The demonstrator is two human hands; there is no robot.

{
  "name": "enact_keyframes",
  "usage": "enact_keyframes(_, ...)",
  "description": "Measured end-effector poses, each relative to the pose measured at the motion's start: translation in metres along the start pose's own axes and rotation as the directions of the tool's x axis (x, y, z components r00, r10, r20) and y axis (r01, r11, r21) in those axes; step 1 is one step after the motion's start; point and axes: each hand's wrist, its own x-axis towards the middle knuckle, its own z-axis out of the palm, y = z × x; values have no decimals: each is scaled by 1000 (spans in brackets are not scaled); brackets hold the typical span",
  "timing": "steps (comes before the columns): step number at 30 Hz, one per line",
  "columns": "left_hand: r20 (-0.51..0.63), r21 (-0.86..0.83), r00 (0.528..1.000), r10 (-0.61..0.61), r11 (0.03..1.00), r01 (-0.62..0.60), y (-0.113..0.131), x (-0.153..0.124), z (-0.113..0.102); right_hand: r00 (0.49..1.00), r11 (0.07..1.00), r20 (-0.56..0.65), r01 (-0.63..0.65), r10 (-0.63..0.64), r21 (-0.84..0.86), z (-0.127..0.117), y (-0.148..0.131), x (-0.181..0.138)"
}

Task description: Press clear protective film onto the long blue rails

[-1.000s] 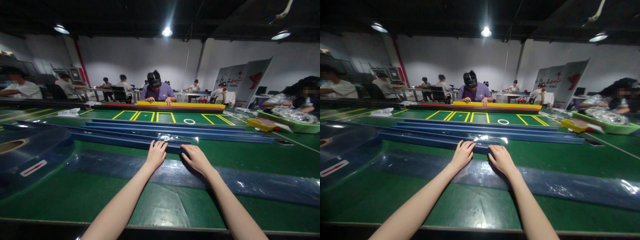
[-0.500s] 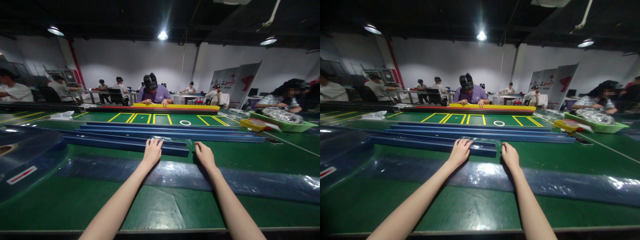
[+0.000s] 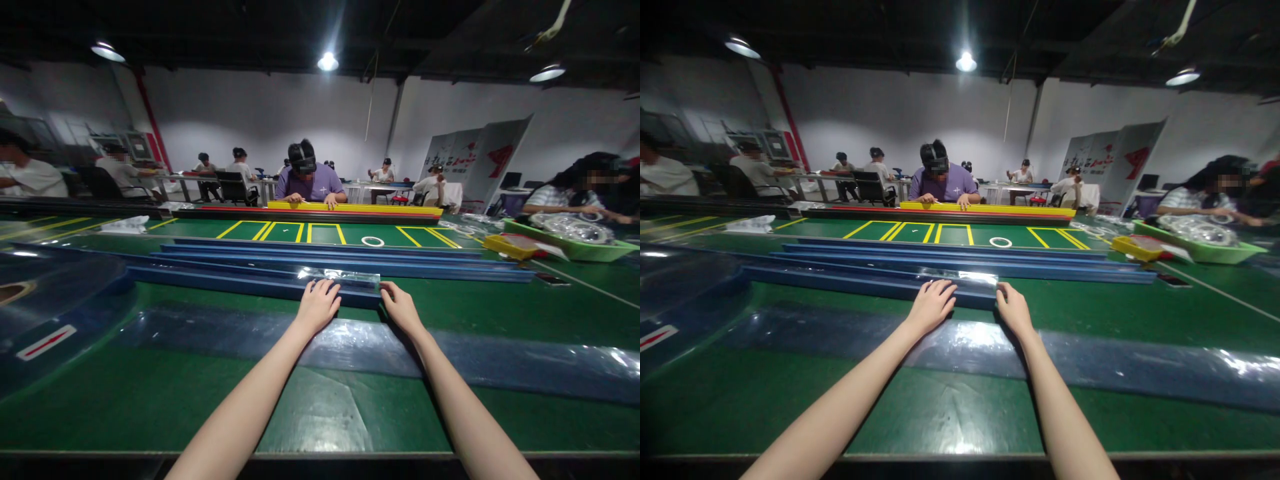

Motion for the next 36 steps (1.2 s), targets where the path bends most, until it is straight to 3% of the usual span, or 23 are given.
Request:
enact_keyframes(9,-34,51,994,-105,993,107,1,-1,4,1000,999,21,-4,3,38,10,9,2)
enact_keyframes(23,-4,39,995,-104,994,105,2,0,-1,989,965,-51,-120,136,231,4,1,2)
enact_keyframes(36,62,86,991,-116,990,110,6,2,-9,992,991,37,-122,120,63,2,-1,1)
